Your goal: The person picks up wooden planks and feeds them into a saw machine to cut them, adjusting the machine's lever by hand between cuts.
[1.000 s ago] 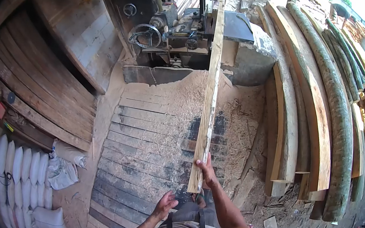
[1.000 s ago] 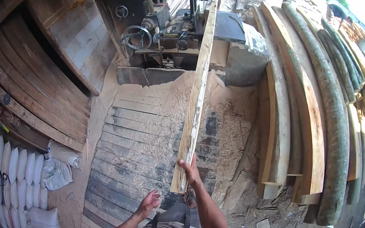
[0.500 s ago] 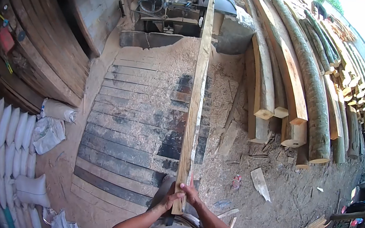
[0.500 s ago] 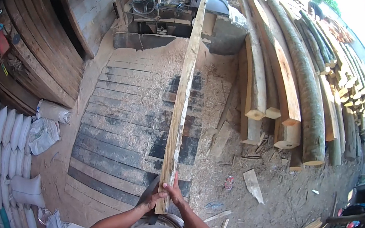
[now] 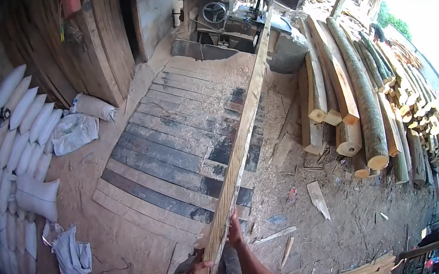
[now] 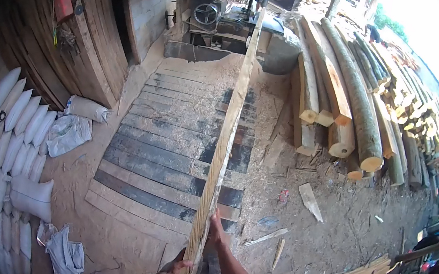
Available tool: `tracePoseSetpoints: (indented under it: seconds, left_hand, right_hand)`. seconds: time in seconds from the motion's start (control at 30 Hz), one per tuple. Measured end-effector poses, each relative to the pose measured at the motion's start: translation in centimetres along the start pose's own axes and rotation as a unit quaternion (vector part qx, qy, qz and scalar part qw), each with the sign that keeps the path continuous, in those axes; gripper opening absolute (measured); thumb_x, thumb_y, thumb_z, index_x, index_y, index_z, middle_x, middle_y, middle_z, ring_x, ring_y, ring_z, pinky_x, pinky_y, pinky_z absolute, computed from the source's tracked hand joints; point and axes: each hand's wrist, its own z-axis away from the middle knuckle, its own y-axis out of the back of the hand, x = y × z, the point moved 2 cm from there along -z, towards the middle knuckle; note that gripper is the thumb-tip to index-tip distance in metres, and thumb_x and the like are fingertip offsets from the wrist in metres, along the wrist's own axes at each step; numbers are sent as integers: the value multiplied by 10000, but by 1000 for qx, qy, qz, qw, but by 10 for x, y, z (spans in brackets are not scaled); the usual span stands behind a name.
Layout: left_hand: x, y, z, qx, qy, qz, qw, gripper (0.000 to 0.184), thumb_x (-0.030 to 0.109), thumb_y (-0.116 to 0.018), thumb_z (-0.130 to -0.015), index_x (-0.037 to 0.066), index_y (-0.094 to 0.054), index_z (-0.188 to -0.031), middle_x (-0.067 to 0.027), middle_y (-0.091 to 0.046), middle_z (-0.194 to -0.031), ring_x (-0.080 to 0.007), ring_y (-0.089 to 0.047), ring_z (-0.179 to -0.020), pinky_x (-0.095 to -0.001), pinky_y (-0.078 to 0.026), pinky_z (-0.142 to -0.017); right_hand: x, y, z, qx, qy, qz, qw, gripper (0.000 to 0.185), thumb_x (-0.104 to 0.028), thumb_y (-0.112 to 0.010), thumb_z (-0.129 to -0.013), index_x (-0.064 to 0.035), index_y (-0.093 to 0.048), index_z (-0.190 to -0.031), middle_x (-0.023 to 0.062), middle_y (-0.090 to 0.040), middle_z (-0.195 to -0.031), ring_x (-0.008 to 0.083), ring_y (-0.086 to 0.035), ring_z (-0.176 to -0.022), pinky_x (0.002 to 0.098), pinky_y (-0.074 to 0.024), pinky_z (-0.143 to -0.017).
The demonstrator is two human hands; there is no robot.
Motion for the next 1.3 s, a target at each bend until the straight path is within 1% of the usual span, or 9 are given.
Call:
tracePoseSetpoints:
  seconds: [0.13,0.37,0.47,0.57,0.7,0.83,1.07,1.23,1.3]
  left_hand:
    - [-10,-5,89,19,-14,8,1000,789,257,-667,-811,42,-389,-1517,-127,-599,-1309,-258,-602,-1141,-376,-477,-1009]
    - [-64,22,245,16,-65,13,998,927,262,-705,-735,77,-329,-1562,-136,-487,-1452,-271,-453,-1353,-395,-374,-1120]
    - [-102,34,306,3,-34,40,999,862,229,-690,-750,70,-370,-1535,-107,-550,-1380,-246,-545,-1251,-365,-428,-1074]
    - [-170,39,362,39,-22,32,998,859,224,-694,-750,32,-360,-1519,-119,-570,-1315,-240,-559,-1201,-365,-453,-1033]
    - [-202,-25,435,106,-54,-87,989,878,330,-783,-721,-19,-382,-1420,-186,-581,-1225,-291,-569,-1176,-407,-464,-1008]
    - [-287,-13,437,130,-139,-266,945,855,277,-793,-719,-24,-382,-1406,-190,-565,-1261,-288,-575,-1166,-407,-479,-988]
    - [-252,-37,444,37,-63,40,996,926,281,-732,-727,-19,-338,-1509,-178,-520,-1392,-299,-540,-1246,-418,-437,-1049]
    - [-247,-6,404,-1,-43,22,999,1024,287,-715,-710,1,-247,-1574,-185,-455,-1476,-314,-447,-1360,-416,-358,-1134]
    - [-243,-3,386,4,-51,42,998,1033,288,-713,-707,3,-239,-1579,-182,-454,-1479,-317,-448,-1362,-417,-355,-1137]
  right_hand:
    - [3,-21,7,-18,29,-15,999,752,-598,-565,-955,-58,-425,-1460,84,-578,-1266,196,-558,-1161,396,-455,-1009]
    - [99,-69,128,-42,93,7,995,764,-505,-577,-955,-106,-285,-1538,94,-516,-1320,220,-479,-1242,406,-354,-1102]
    - [128,-87,194,-50,119,16,991,851,-480,-573,-971,-90,-157,-1603,136,-403,-1482,244,-399,-1329,390,-286,-1156]
    - [177,-74,256,-16,90,1,996,764,-552,-585,-940,-98,-339,-1504,119,-565,-1291,226,-583,-1128,417,-493,-969]
    - [235,-25,331,-107,-72,-124,984,738,-600,-564,-925,-6,-523,-1362,142,-677,-1143,267,-677,-1021,418,-537,-934]
    - [222,-22,401,-136,-9,-143,980,743,-645,-560,-911,-17,-564,-1309,143,-684,-1115,256,-685,-1004,402,-552,-896]
    - [232,-2,366,-102,-51,-28,993,594,-501,-538,-983,-41,-505,-1357,109,-637,-1074,211,-647,-933,369,-538,-864]
    - [199,-29,336,-76,30,26,996,601,-482,-555,-989,-99,-382,-1419,90,-595,-1114,178,-615,-950,348,-531,-834]
    - [181,-40,329,-53,58,31,996,577,-549,-583,-954,-87,-501,-1291,76,-618,-1005,187,-632,-863,363,-540,-788]
